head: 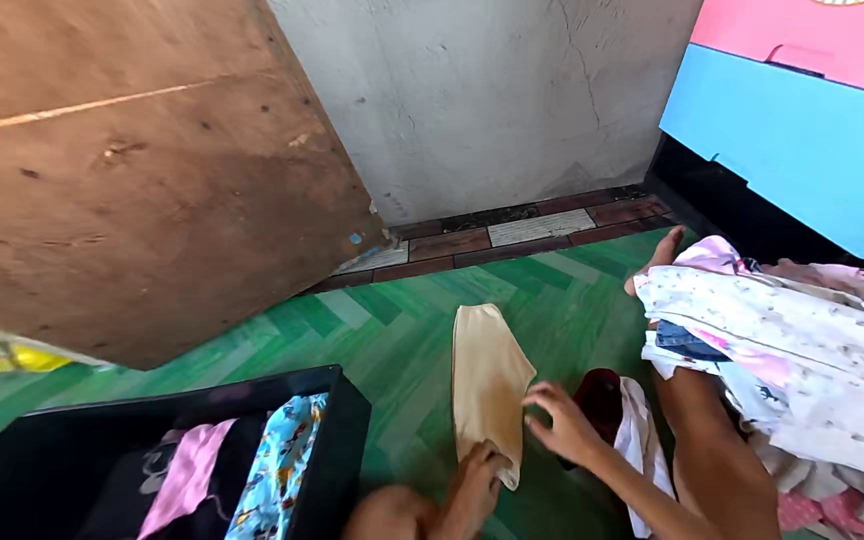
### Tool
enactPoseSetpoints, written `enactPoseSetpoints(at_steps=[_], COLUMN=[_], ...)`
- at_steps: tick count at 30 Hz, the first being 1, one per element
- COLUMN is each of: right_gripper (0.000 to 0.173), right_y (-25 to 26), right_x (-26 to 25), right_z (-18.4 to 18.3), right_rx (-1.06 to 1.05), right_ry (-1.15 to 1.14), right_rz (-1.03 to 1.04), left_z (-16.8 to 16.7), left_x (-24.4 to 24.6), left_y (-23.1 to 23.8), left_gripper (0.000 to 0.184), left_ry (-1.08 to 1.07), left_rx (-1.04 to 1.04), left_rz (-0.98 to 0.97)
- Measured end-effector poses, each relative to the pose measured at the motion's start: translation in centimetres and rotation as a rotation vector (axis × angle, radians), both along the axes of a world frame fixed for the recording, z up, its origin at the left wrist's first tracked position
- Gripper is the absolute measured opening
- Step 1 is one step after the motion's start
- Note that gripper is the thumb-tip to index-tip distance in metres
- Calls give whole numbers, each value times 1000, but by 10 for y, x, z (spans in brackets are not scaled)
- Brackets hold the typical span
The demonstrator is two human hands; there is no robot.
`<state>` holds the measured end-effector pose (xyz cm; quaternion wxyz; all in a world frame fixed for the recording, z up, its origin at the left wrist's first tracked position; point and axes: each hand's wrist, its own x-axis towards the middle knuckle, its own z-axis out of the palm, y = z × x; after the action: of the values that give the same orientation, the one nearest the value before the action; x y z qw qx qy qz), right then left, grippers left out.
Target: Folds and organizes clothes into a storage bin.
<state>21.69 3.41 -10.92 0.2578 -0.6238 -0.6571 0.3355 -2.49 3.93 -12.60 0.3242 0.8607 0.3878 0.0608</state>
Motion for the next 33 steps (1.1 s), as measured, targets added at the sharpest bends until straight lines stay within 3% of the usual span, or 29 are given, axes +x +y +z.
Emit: enactPoseSetpoints(at_steps=[3, 6, 11, 13, 16, 20, 23, 28, 33], right_gripper=[55, 76, 35, 27, 27, 27, 36, 46, 47], right_y=[-46, -74, -78, -72, -71, -76, -66, -46, -47], right_x=[-21, -38, -38, -29, -16, -14, -20, -33, -33], right_z=[-21, -41, -58, -57, -56, -57, -56, -57, -59], right_rx=[-10, -57, -29, -97, -170, -116, -81, -176, -117], right_ry=[82, 36, 88, 188, 299, 407, 404, 238, 309], right_rz=[208, 248, 164, 156, 74, -61, -63, -126, -167], left_z=[-10, -3, -4, 0, 0, -5, -2, 0, 0], left_x=[12, 17, 7, 4, 0, -6, -8, -1, -1], left_y=[-11, -15, -11, -9, -4, 2, 4, 5, 6], left_gripper=[27, 31, 34, 44, 47, 31, 30, 46, 69], left_ry=[134, 193, 129, 206, 227, -51, -166, -117, -250], left_rx=[-92, -196, -361, -427, -498, -579, -557, -475, -507], left_rz=[-60, -45, 40, 70, 115, 220, 378, 499, 523])
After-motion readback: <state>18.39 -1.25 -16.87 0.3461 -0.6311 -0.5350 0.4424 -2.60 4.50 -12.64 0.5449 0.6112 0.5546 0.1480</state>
